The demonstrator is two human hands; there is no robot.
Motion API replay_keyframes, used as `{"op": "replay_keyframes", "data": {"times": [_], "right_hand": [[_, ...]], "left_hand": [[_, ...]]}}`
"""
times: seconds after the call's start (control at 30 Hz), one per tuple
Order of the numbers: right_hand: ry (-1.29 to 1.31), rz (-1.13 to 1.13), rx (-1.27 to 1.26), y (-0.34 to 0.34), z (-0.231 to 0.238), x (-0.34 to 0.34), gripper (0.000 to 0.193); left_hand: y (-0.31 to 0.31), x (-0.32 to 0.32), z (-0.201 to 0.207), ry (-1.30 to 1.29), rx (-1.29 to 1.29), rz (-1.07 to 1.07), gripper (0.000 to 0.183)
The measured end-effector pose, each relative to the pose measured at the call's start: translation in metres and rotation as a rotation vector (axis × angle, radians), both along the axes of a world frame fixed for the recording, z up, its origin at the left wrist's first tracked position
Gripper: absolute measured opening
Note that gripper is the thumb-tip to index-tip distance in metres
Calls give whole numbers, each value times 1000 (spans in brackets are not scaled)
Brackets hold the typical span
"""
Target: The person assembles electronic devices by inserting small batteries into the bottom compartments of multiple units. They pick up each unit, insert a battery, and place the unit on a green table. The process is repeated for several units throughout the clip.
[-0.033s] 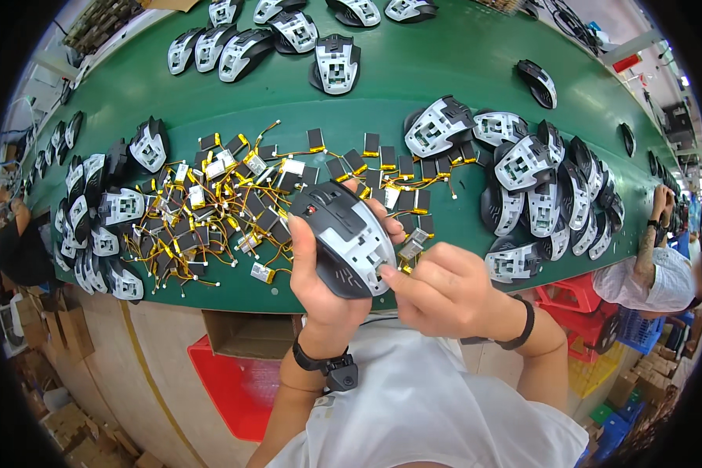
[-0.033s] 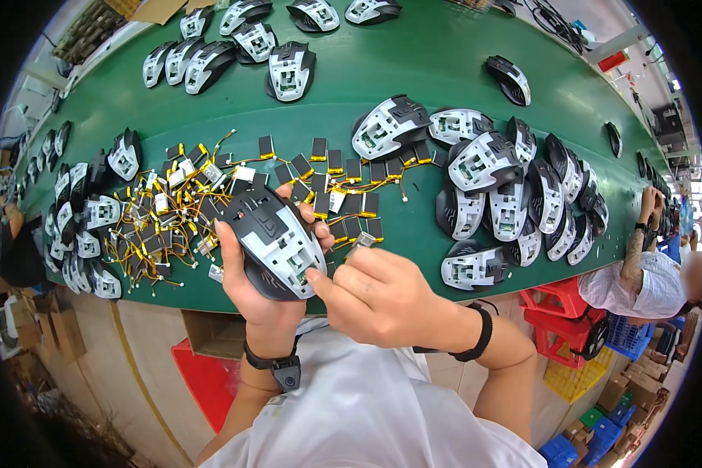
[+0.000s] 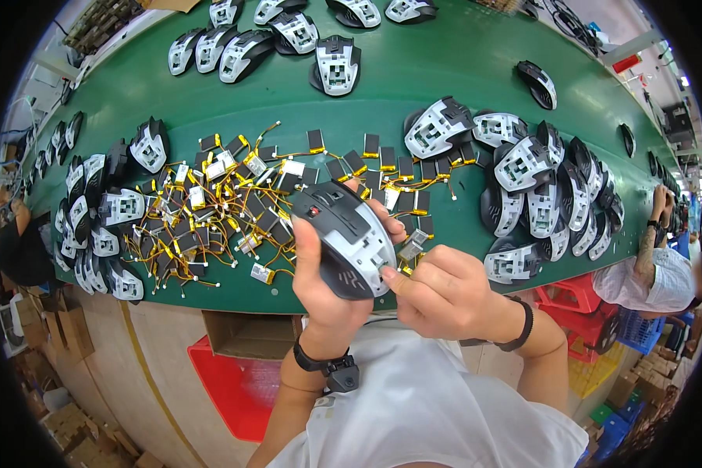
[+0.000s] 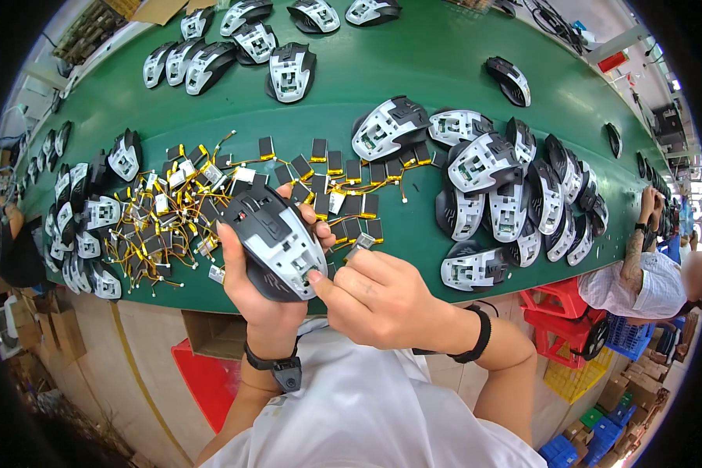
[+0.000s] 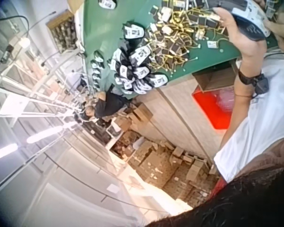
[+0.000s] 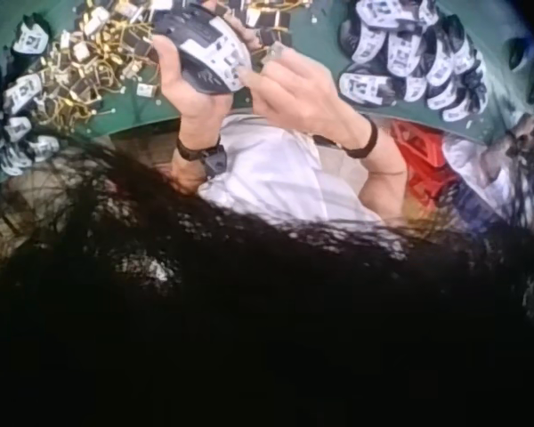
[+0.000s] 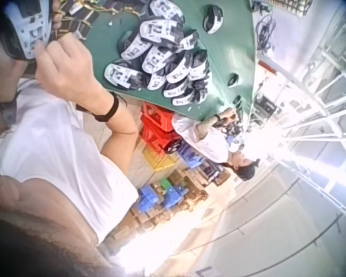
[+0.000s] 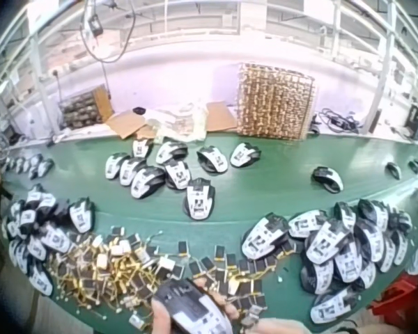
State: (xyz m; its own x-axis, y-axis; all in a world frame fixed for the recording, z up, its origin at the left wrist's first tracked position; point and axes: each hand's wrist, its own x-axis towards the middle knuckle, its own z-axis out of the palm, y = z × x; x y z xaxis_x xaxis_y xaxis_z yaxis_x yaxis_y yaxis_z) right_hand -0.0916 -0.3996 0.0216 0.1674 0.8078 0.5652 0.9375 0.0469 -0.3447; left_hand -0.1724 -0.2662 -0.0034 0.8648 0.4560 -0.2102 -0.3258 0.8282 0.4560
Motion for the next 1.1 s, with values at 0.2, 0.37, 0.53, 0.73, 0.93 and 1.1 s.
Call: {"op": "replay_keyframes", "data": {"times": [0.2,0.37,0.53,0.73,0.93,1.1], "right_hand": [[109,-29,-5,-3,-7,-5,29],[1014,-148,260,-11,-8,-29,30],[1795,7,-48,-2,-3,-27,20],[1816,103,-110,-3,-1,-25,17],[1791,93,-168,-5,1,-23,17],[1840,73,-174,-4,-4,-25,18]], "left_hand": [[2,7,-8,-122,53,-4,80],[9,12,-6,-328,148,-78,95],[5,6,2,-208,349,-21,105],[5,5,5,-220,348,-3,105],[0,1,13,-152,350,-12,108],[-3,-2,16,-118,350,-33,109]]}}
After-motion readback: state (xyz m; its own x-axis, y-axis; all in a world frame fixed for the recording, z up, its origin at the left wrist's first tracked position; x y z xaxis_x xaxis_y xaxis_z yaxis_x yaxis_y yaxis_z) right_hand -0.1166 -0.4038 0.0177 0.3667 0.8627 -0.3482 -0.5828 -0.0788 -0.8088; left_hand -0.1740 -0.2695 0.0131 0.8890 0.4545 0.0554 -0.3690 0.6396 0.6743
